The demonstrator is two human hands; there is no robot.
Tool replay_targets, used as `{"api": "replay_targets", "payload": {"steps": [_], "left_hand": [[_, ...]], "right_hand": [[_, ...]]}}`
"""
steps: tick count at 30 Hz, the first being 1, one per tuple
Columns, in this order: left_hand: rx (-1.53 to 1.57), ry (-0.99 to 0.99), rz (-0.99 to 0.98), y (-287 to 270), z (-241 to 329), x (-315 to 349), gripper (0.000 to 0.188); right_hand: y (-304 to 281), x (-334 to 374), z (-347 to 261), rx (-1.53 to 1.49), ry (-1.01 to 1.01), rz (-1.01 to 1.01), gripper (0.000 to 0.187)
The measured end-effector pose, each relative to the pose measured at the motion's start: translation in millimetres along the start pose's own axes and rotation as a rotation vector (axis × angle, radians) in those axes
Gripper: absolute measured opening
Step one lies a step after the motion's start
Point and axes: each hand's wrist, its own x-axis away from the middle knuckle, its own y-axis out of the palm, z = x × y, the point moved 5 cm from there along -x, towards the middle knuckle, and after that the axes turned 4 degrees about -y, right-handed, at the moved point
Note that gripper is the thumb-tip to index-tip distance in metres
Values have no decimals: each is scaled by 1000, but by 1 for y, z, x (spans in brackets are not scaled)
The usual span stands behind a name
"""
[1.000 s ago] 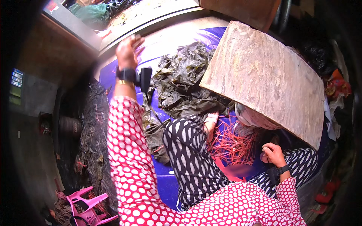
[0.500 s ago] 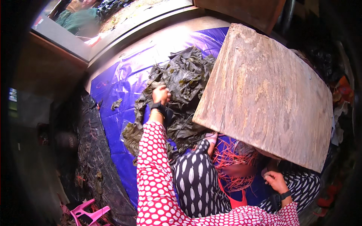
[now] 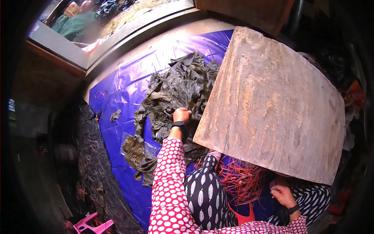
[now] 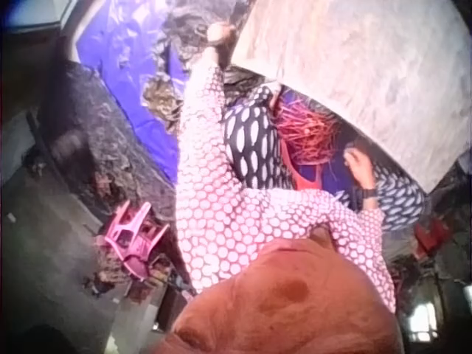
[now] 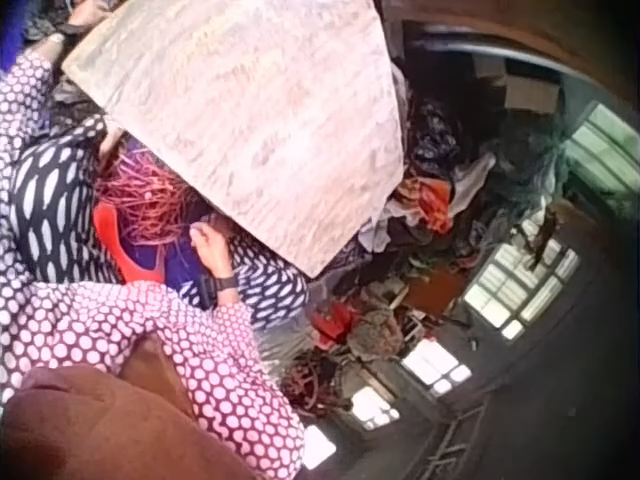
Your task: Selecting, smoothing, and bundling dried leaves on a wooden board.
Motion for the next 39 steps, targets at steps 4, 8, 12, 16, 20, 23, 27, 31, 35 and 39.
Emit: {"api": "replay_targets", "payload": {"steps": [4,8,12,16,20,23,27,31,35,39], "left_hand": [[356,317,167,-102,31,-2,22],[430,394,197,-231,123,33,28],[718,481,122,-307,202,89,22],[806,487,240,-361,244,130,26],[869,547,324,-396,266,176,17],[830,512,336,-417,272,198,21],[795,620,337,-433,296,248,26],[97,991,698,-456,329,298,32],[676,886,273,-435,350,306,33],[405,969,344,-456,341,258,31]], "right_hand": [[2,3,-15,39,-99,15,19],[5,13,-30,48,-203,23,16],[5,20,-44,99,-295,60,17],[8,27,-56,128,-386,69,17],[5,38,-63,166,-413,90,17],[3,41,-59,182,-478,110,17],[1,46,-57,190,-492,124,18],[2,53,-66,181,-508,130,18],[-4,51,-57,156,-575,178,18],[-1,55,-68,161,-568,163,18]]}}
